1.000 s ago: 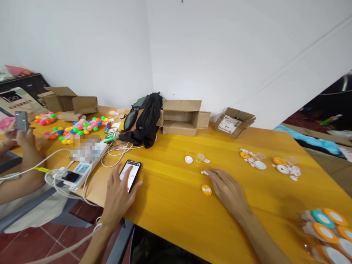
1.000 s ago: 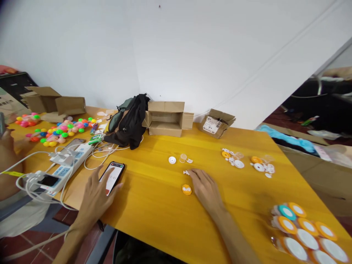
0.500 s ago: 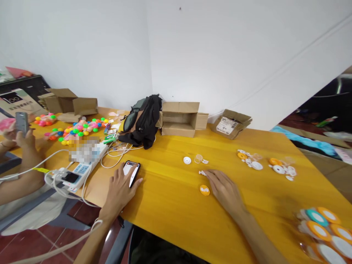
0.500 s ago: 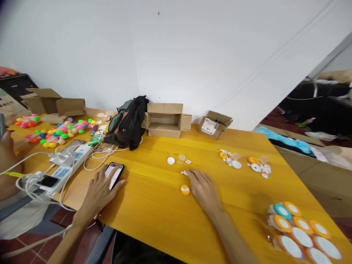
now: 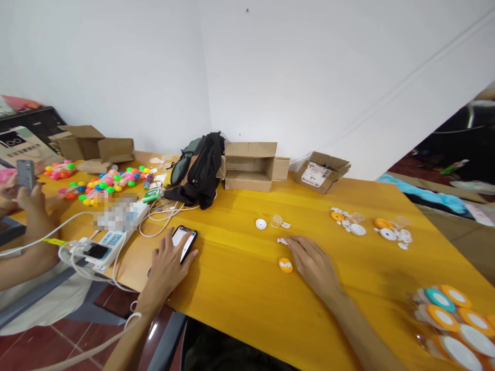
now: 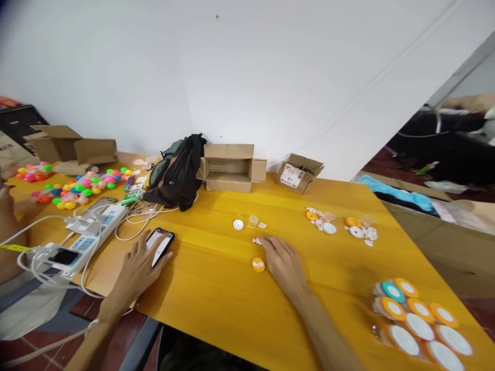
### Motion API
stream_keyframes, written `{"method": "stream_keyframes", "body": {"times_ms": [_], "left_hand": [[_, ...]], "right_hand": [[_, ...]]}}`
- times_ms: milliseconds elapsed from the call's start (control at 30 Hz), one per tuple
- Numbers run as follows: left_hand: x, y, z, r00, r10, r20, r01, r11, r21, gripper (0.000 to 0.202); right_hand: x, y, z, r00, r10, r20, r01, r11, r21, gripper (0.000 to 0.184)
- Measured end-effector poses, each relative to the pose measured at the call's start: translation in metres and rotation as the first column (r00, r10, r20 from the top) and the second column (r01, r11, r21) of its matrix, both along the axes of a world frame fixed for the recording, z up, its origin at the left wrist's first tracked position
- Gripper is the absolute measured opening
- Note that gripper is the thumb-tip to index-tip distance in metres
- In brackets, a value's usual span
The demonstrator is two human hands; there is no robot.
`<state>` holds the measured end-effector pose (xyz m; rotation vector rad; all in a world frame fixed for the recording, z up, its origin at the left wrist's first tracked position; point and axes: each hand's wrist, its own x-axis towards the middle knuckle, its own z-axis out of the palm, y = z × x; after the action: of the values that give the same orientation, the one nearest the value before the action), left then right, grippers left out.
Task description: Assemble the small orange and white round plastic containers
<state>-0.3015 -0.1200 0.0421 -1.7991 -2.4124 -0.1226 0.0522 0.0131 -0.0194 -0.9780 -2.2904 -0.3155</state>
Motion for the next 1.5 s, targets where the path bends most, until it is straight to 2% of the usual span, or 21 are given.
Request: {"method": "stream_keyframes", "body": {"times_ms": [367, 733, 900, 1167, 1333, 1500], "left_hand": [[-0.001, -0.002, 0.005, 0.999, 0.004, 0.049, -0.003, 1.000, -0.014, 0.052], [-0.021, -0.046, -0.013, 0.987, -0.016, 0.159, 0.005, 0.998, 0.070, 0.060], [-0.024, -0.060, -0.019, 0.979, -0.061, 0.196, 0.029, 0.987, 0.160, 0.058], [-0.012, -0.064, -0.018, 0.974, -0.082, 0.213, 0.018, 0.958, 0.285, 0.045], [-0.009, -0.067, -0.021, 0.971, -0.090, 0.222, 0.025, 0.960, 0.280, 0.046], [-0.014, -0.058, -0.014, 0.968, -0.103, 0.229, 0.050, 0.973, 0.226, 0.053]], "right_hand": [[-0.001, -0.001, 0.001, 1.000, -0.011, 0.005, 0.011, 1.000, 0.003, 0.036], [0.000, 0.000, 0.001, 1.000, 0.005, -0.007, -0.005, 1.000, 0.008, 0.036], [0.000, 0.001, 0.003, 1.000, 0.016, -0.014, -0.016, 1.000, 0.020, 0.035], [0.001, 0.004, -0.001, 1.000, 0.010, -0.023, -0.011, 1.000, -0.027, 0.035], [0.000, 0.005, 0.001, 1.000, 0.004, -0.020, -0.004, 1.000, 0.006, 0.033], [-0.001, 0.006, 0.002, 0.999, 0.027, -0.025, -0.026, 0.999, 0.042, 0.031]]}}
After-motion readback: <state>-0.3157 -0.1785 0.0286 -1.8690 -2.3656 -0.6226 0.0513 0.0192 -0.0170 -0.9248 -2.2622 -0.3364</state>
